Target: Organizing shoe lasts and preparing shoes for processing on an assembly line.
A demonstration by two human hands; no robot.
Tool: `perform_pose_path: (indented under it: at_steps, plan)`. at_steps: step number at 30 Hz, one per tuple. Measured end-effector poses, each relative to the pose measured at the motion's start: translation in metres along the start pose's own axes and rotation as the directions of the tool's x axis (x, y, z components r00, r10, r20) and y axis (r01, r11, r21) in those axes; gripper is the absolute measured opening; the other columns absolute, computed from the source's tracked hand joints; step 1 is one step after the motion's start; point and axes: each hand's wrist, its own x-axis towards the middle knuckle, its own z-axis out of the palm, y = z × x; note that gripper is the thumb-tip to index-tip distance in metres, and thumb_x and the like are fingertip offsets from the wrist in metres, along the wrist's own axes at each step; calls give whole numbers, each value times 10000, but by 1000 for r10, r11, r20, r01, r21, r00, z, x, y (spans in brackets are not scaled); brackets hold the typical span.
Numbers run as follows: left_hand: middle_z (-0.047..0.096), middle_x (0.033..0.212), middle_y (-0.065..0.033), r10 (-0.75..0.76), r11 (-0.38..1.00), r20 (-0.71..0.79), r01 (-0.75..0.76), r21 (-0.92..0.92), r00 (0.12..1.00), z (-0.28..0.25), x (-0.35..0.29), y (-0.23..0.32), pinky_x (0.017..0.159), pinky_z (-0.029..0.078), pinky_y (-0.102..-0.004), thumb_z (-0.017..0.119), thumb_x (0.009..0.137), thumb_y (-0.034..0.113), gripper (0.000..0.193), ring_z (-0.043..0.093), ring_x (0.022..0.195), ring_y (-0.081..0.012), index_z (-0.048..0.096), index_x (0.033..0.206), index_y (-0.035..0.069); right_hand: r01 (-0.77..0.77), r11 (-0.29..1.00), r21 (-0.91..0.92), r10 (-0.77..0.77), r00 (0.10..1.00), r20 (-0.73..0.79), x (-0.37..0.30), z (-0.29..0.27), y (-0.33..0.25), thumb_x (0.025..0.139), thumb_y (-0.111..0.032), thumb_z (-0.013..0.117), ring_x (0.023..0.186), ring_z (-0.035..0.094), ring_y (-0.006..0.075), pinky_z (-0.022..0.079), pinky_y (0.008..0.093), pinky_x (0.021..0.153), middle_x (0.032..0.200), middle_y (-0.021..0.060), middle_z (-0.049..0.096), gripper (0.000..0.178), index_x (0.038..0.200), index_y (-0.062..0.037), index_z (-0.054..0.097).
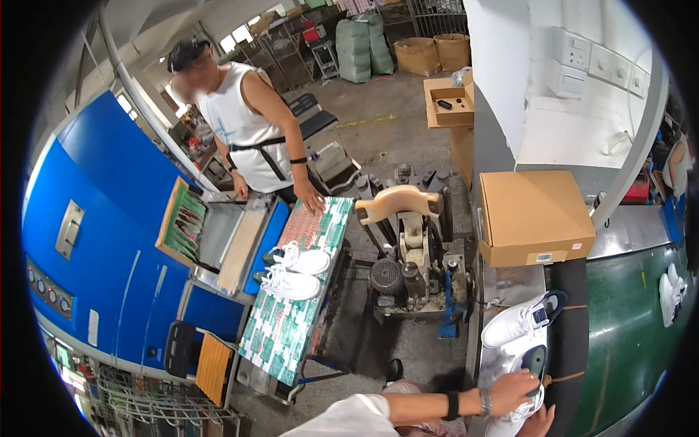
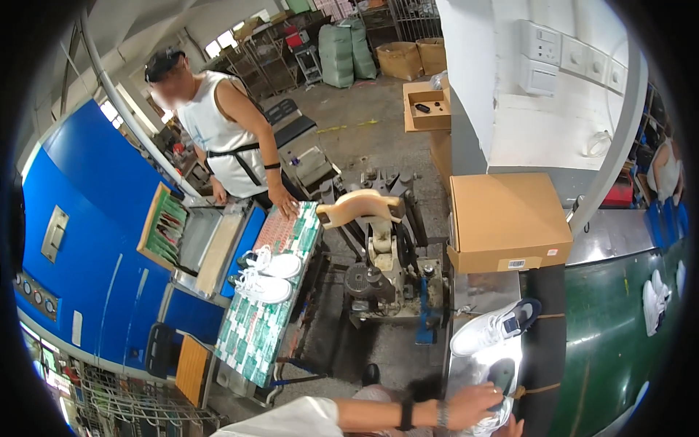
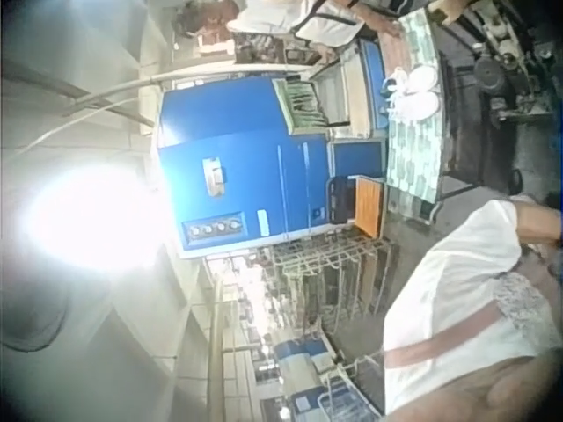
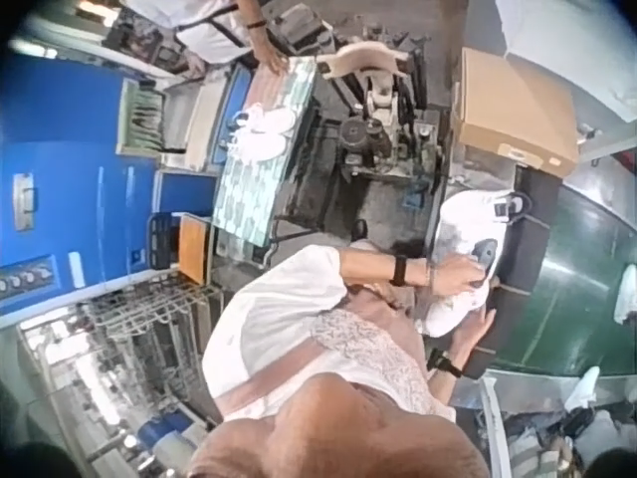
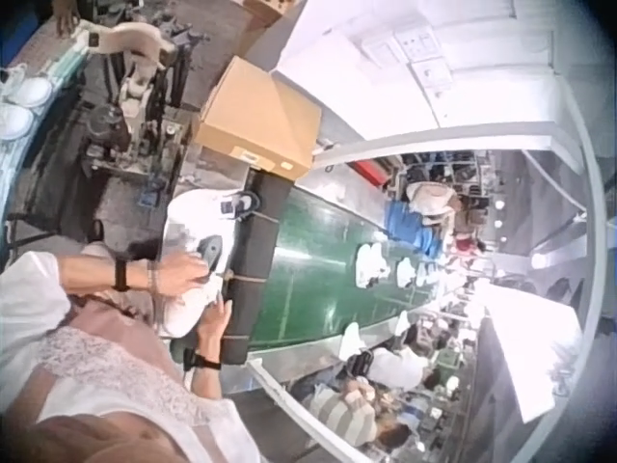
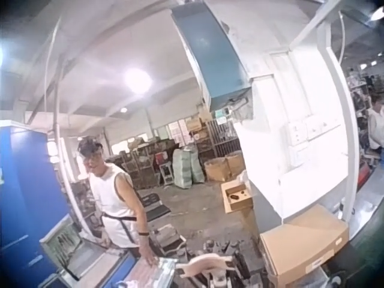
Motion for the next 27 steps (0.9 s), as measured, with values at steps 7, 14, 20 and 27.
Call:
perform_pose_path:
  at_steps: [7,14,20,27]
  plan:
    - [579,914,-136,-202,970,-469,109,-219,860,-159,-80,-13,765,498,-366,747,862,150,297,594,869,-287,629,1086,-5,13,948,-318,189,781,595,35,118,95,950,-348,507,1175,619,295,530,413,983,1404,179,540,628,1485,-32,415]
    - [686,1142,-75,-733,420,-222,170,-892,643,-224,-114,-106,710,601,-344,556,1004,181,407,702,961,-175,490,1391,75,852,296,-433,-225,503,835,16,282,194,865,-156,653,1226,589,318,470,370,1025,1383,226,548,766,1533,26,323]
    - [639,1283,-92,-749,120,-68,34,-992,659,-223,-115,-130,824,615,-463,468,1035,329,424,697,1045,-225,452,1425,163,763,-583,-279,-77,290,954,0,329,225,798,-392,743,1052,616,455,494,492,914,1137,303,590,921,1540,-21,343]
    - [570,1414,-135,-603,-248,8,-178,-952,798,-217,-101,-138,1095,465,-430,433,1066,329,485,576,1274,-278,445,1464,52,584,-776,-239,89,476,875,-26,388,264,770,-427,750,891,660,486,546,530,760,1212,332,541,920,1527,-71,366]
